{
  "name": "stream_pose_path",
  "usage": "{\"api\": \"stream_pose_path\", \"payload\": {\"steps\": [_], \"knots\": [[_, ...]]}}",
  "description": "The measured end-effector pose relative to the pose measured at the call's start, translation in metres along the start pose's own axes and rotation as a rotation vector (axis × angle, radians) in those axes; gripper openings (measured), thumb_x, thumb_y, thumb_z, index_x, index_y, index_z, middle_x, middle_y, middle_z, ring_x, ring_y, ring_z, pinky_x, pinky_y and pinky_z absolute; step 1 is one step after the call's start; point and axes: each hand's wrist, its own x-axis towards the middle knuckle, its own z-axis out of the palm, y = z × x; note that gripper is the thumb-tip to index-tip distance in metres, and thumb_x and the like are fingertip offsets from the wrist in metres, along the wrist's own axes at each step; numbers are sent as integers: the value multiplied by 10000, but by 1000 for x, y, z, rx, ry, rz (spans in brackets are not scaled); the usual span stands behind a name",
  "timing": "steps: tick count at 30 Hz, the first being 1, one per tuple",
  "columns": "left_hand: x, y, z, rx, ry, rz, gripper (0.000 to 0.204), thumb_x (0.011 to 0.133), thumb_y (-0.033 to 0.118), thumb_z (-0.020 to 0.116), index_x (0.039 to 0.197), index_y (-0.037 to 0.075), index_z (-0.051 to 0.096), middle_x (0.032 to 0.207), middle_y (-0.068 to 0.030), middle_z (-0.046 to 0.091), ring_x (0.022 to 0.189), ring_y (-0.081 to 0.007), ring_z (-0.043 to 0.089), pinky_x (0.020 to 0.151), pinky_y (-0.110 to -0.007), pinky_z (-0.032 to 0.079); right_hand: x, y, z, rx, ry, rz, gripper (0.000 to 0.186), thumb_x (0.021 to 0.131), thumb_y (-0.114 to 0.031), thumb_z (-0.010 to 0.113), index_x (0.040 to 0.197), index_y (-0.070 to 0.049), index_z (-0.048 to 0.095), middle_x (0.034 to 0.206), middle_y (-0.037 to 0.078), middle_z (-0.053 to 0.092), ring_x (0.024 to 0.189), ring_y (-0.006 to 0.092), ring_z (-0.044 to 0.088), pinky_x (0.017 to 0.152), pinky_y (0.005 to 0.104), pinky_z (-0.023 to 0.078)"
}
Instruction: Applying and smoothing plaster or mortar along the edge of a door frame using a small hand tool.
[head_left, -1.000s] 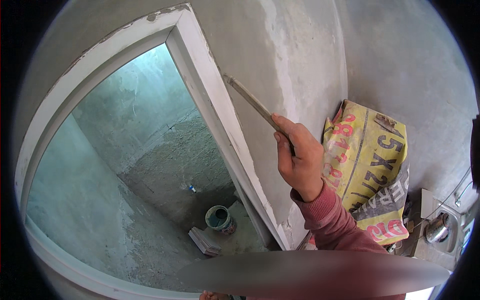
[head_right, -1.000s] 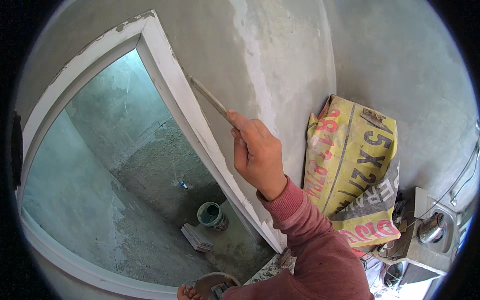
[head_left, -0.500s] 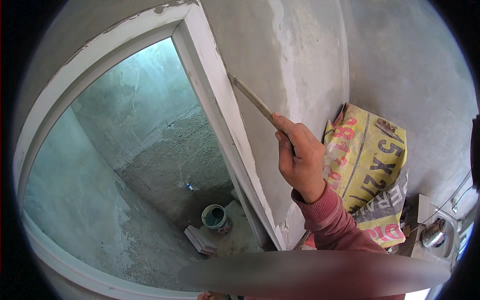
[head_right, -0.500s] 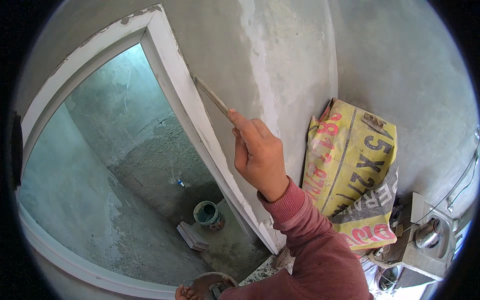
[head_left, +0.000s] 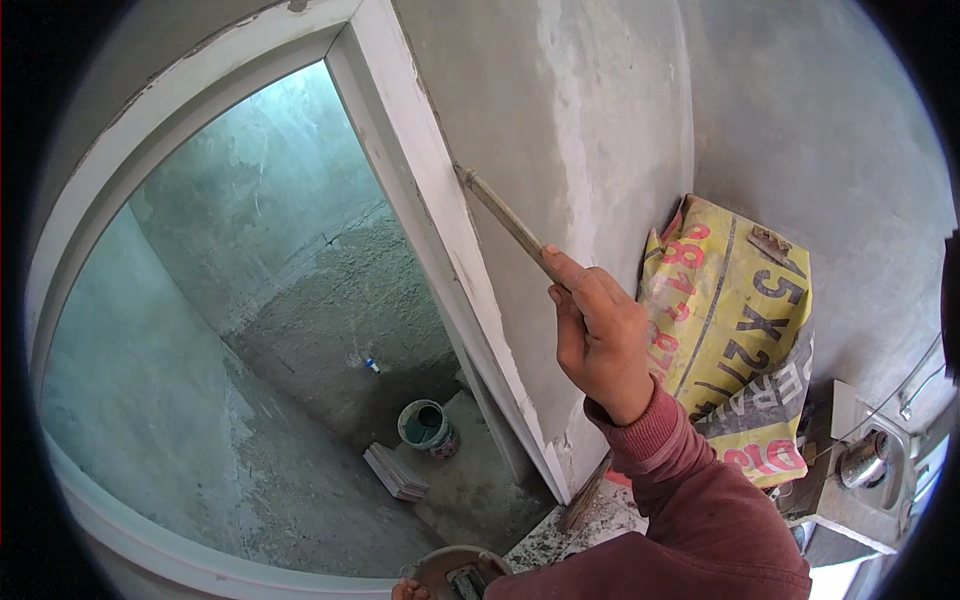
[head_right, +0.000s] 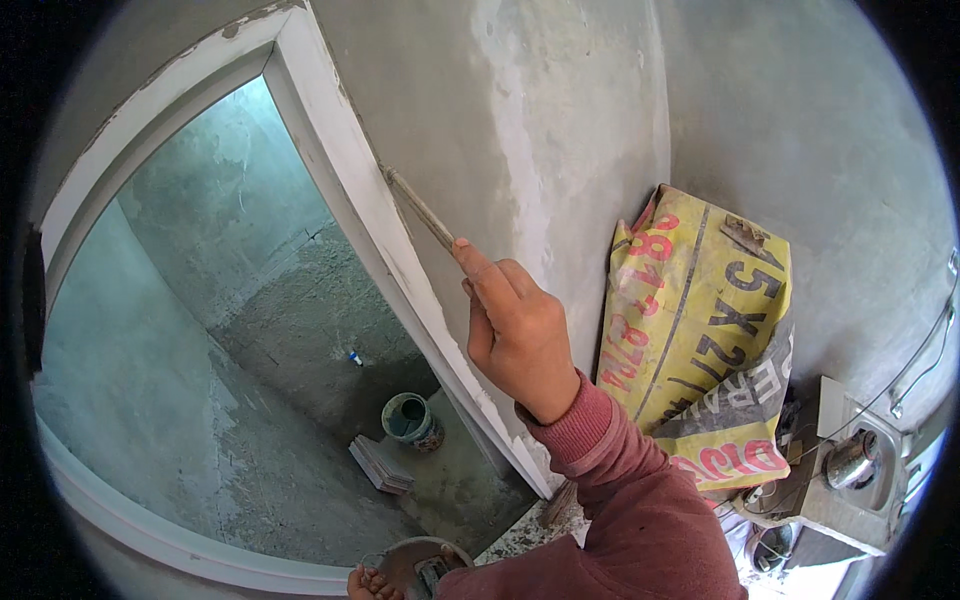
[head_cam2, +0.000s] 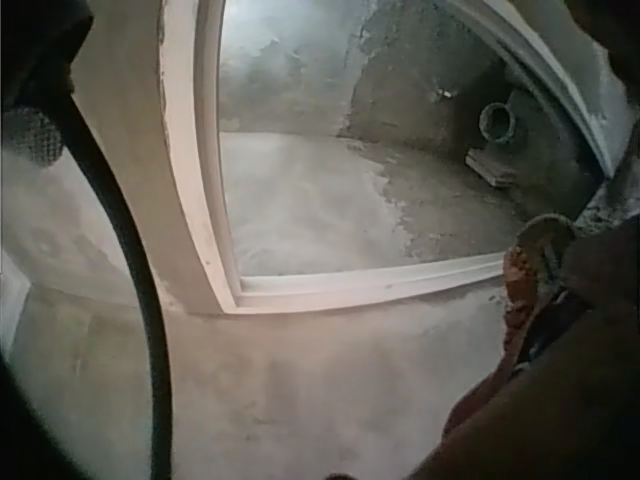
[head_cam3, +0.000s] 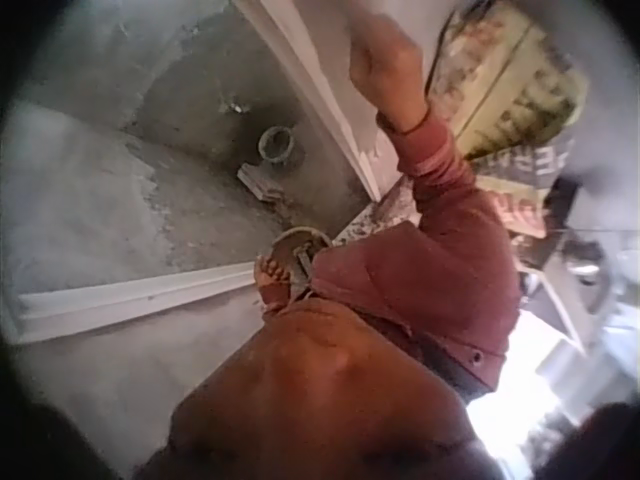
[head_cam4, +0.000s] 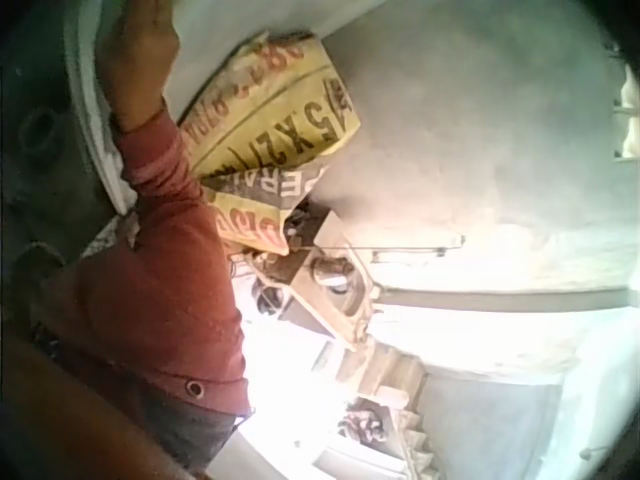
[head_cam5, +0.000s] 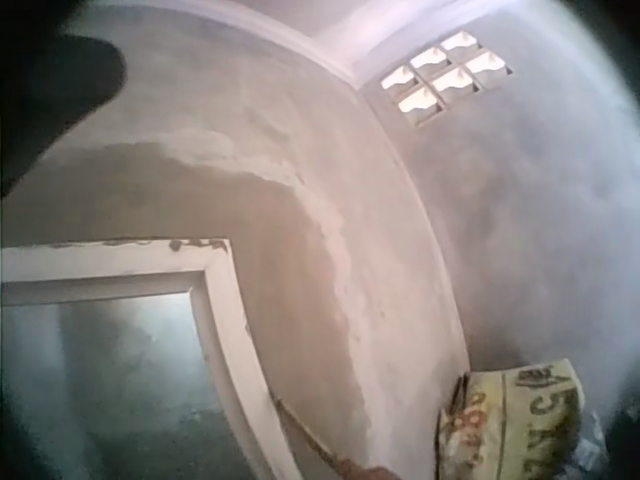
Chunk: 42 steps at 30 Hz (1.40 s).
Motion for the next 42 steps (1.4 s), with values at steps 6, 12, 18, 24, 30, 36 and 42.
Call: {"api": "stream_pose_path", "payload": {"steps": [6, 12, 18, 24, 30, 36, 42], "knots": [[-11, 39, 28, -161, 106, -206, 259, 862, 363, 469, 886, 129, 580, 511, 71, 326, 423, -75, 294, 415, -232, 260, -7, 1, -1, 13, 18, 18, 403, 705, 128, 526, 1076, -30, 547, 631, 105, 492, 498, 198, 474, 462, 268, 383], [4, 1, 2, 39, -55, 43, 237, 878, 354, 438, 810, 155, 548, 504, 75, 321, 408, -76, 295, 394, -231, 246, -13, -2, -3, 14, -8, 34, 405, 707, 129, 524, 1079, -29, 544, 635, 111, 494, 500, 205, 478, 466, 276, 389], [-16, 93, 51, -556, 179, -586, 291, 884, 335, 432, 639, 177, 421, 484, 66, 261, 409, -82, 248, 393, -231, 225, -30, 5, -4, 24, -33, 66, 414, 704, 132, 526, 1089, -22, 535, 623, 113, 483, 495, 203, 465, 472, 276, 388], [-12, 45, 27, -79, 85, -158, 309, 879, 338, 444, 615, 185, 394, 476, 63, 250, 402, -84, 249, 388, -231, 216, -38, 3, -5, 12, -92, 73, 465, 677, 89, 538, 1123, -38, 514, 682, 111, 526, 525, 252, 535, 468, 326, 435], [-24, 83, 49, -176, 58, -313, 314, 878, 339, 445, 611, 184, 387, 473, 63, 260, 401, -83, 259, 380, -228, 216, -48, 4, -10, -9, -122, 110, 427, 705, 127, 534, 1108, -14, 526, 624, 114, 488, 489, 205, 470, 458, 288, 384], [-10, 40, 30, -66, 12, -56, 346, 895, 355, 392, 595, 182, 390, 451, 56, 268, 364, -90, 262, 347, -231, 216, -58, 7, -10, -45, -158, 112, 459, 694, 71, 536, 1136, -44, 507, 682, 104, 527, 522, 254, 537, 470, 328, 441], [-2, 23, 19, 5, -72, -23, 277, 892, 369, 380, 705, 180, 460, 497, 56, 328, 406, -89, 327, 385, -236, 283, -71, 15, -9, -87, -170, 105, 487, 688, 74, 535, 1158, -48, 494, 690, 102, 522, 525, 253, 531, 463, 335, 434]]}}
